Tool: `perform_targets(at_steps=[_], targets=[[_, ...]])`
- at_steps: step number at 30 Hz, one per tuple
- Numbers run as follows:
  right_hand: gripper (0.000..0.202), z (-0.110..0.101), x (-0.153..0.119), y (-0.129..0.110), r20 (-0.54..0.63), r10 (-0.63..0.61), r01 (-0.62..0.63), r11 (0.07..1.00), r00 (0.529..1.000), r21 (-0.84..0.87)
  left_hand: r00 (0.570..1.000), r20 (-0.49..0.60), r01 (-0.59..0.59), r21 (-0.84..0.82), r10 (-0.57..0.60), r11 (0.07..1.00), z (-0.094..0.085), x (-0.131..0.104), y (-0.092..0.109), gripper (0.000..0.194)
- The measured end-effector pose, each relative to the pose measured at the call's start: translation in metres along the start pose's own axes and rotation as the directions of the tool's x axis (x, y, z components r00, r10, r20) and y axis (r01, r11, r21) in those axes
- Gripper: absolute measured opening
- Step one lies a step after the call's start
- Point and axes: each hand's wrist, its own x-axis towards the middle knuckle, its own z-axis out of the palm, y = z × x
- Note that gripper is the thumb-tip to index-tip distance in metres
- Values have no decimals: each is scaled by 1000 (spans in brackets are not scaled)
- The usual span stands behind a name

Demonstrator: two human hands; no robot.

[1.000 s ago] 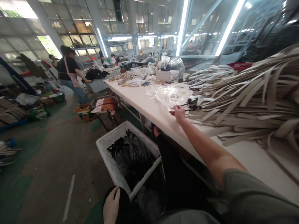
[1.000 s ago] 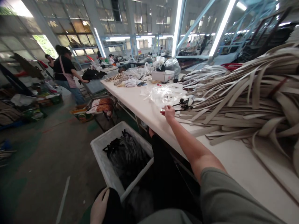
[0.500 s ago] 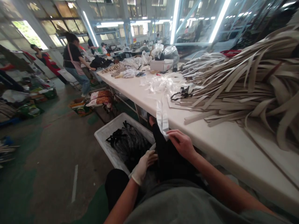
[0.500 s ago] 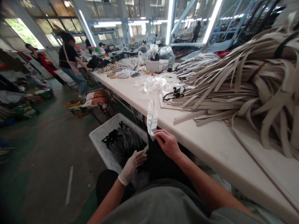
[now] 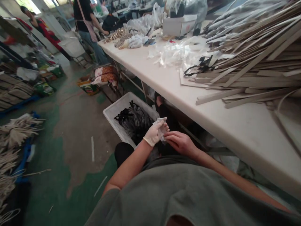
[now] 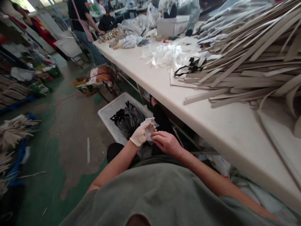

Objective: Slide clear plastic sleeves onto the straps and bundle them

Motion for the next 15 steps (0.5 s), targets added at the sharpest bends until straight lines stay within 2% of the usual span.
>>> perform_targets(at_steps=[2, 3, 4, 5, 6, 8, 9, 11, 13, 15], targets=[[23, 0, 4, 2, -66, 201, -189, 971, 977, 149, 999, -11, -51, 31, 51, 998, -9, -8, 2, 22], [30, 1, 7, 5, -70, 335, -311, 921, 940, 237, 998, -8, -64, 50, 64, 997, -15, -12, 2, 22], [39, 3, 11, 8, -18, 466, -435, 838, 885, 331, 998, 4, -68, 70, 68, 995, -20, -16, 2, 22], [49, 5, 15, 12, 94, 568, -551, 723, 817, 417, 998, 27, -67, 94, 65, 993, -26, -19, 0, 24], [58, 9, 21, 15, 247, 620, -650, 590, 744, 479, 997, 56, -60, 125, 53, 990, -31, -23, -3, 26], [69, 21, 33, 17, 522, 581, -773, 362, 625, 522, 993, 110, -60, 205, 38, 977, -40, -29, -11, 30], [70, 28, 39, 16, 598, 535, -796, 299, 597, 527, 992, 123, -71, 247, 42, 966, -44, -31, -16, 31], [61, 41, 52, 13, 634, 483, -793, 282, 604, 541, 993, 101, -82, 309, 53, 947, -50, -37, -25, 31], [47, 49, 64, 10, 564, 517, -758, 331, 644, 562, 998, 30, -67, 299, 61, 952, -57, -44, -30, 28], [36, 50, 76, 9, 460, 598, -732, 355, 656, 582, 996, -74, -38, 232, 57, 972, -67, -49, -30, 25]])
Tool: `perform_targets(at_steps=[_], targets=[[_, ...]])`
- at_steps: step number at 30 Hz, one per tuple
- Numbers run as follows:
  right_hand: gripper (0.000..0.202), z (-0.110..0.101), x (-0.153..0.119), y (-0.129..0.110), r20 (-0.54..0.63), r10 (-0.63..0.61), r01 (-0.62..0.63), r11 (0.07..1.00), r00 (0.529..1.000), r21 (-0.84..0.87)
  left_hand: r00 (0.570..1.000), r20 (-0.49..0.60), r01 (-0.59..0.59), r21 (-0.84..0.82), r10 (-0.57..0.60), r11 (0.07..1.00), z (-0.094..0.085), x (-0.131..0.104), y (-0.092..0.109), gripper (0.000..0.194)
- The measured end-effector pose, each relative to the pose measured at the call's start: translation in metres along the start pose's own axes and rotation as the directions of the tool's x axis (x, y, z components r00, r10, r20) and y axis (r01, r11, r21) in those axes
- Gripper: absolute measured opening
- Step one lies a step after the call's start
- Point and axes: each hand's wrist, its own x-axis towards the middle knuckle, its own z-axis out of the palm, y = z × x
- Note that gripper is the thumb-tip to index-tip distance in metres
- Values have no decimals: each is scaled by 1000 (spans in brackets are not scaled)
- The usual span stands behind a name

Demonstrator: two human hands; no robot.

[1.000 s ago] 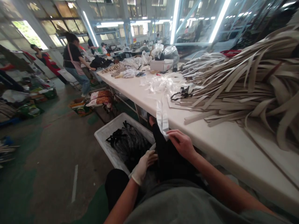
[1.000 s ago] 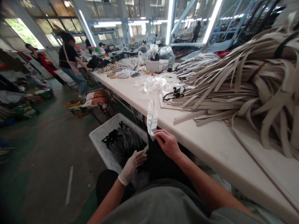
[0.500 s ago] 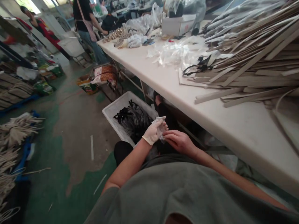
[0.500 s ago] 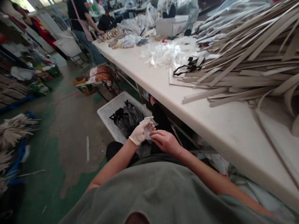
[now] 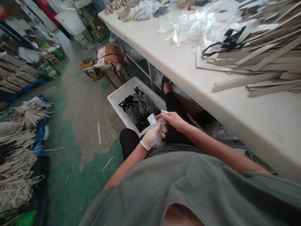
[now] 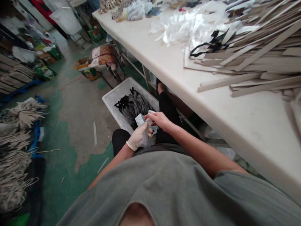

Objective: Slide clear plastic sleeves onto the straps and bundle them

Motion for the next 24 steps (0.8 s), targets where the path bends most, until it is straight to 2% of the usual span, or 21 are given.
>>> perform_targets(at_steps=[1, 3, 5, 7, 9, 11, 13, 19, 22, 24], targets=[[34, -1, 3, -5, -50, -10, 10, 1000, 999, 14, 998, -57, -1, -36, -1, 999, -7, -1, 1, 23], [33, -7, 5, -15, -76, -22, 25, 999, 997, 38, 984, -176, -51, -93, 34, 994, -23, 1, 4, 19], [33, -12, 5, -24, -47, -53, 54, 998, 997, 14, 958, -273, -124, -120, 87, 985, -38, 6, 9, 17], [31, -12, 4, -31, -1, -89, 89, 995, 996, -49, 942, -309, -169, -110, 128, 980, -46, 12, 14, 23], [29, -8, 4, -35, 40, -106, 110, 988, 994, -109, 955, -238, -188, -22, 177, 982, -44, 15, 19, 36], [29, -2, 7, -37, 60, -115, 123, 981, 992, -150, 969, -102, -212, 127, 226, 969, -35, 13, 22, 47], [28, 2, 13, -39, 57, -123, 132, 975, 991, -181, 973, -2, -223, 273, 232, 936, -24, 9, 25, 48], [25, 2, 24, -52, -8, -112, 104, 950, 994, -295, 990, 77, -139, 464, 117, 875, -8, -3, 21, 33], [25, 4, 18, -56, -25, -70, 59, 944, 997, -324, 993, 103, -97, 516, 50, 851, -8, -7, 10, 37], [25, 3, 22, -50, -8, -44, 38, 945, 999, -325, 995, 95, -73, 529, 26, 846, -13, 0, -1, 48]])
